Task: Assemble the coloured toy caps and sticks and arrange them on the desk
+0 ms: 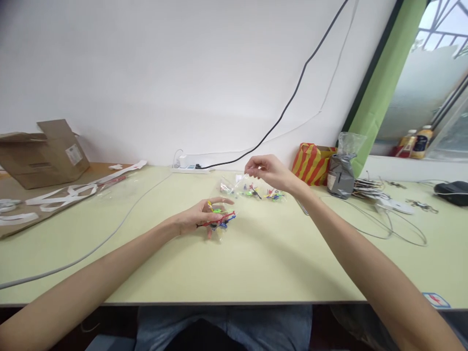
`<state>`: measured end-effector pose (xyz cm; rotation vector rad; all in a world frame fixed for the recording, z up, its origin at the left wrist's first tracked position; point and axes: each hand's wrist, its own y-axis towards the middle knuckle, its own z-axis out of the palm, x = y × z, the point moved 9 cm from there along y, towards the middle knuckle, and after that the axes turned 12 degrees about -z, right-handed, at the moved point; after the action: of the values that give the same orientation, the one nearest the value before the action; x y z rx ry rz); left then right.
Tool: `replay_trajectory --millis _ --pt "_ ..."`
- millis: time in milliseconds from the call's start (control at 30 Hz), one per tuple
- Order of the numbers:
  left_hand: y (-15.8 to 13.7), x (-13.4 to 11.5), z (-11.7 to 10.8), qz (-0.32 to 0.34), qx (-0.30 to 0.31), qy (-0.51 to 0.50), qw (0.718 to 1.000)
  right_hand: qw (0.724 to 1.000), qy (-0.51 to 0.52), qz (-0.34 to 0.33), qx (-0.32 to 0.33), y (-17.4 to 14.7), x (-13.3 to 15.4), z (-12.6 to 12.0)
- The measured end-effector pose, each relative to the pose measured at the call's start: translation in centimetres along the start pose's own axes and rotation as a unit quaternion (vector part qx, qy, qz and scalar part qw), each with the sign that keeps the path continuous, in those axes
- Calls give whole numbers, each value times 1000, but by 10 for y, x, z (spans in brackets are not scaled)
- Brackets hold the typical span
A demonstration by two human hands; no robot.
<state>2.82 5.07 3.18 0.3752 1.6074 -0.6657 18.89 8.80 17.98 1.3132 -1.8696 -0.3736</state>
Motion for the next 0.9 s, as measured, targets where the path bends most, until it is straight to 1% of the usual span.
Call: replay_trajectory --millis 133,200,267,300,333,367,400,467,567,633,733,800,833,900 --pt "-1 -1 -1 -1 -9 4 1000 997 -4 -32 69 8 17 29" --pt "-2 -1 0 2 -7 4 1000 992 20 -39 122 11 21 46" --pt "-2 -2 3 6 3 10 1000 981 57 -32 185 12 24 62" --pt "-2 -3 5 8 8 14 1000 976 68 -24 207 12 23 67" --pt "-2 -4 7 11 13 18 1000 974 72 -17 213 13 22 70" --pt "-2 -4 8 15 17 22 1000 977 68 -10 202 13 20 69" --pt "-2 -5 10 18 20 24 999 982 56 -3 178 14 18 66" --pt "-2 -6 12 22 25 23 999 993 27 6 116 12 13 59" --pt "-2 -7 13 27 27 19 999 998 28 15 57 1 7 57" --pt "-2 -9 14 39 22 26 999 997 56 19 42 -10 5 60" --pt "-2 -12 17 56 27 37 997 992 117 17 52 -25 7 72" --pt "-1 -10 17 53 31 35 998 989 142 22 31 -32 5 76" --pt "0 -9 14 47 25 32 998 990 142 26 0 -34 3 73" --pt "3 -5 6 37 -4 26 999 989 116 29 -88 -38 -3 61"
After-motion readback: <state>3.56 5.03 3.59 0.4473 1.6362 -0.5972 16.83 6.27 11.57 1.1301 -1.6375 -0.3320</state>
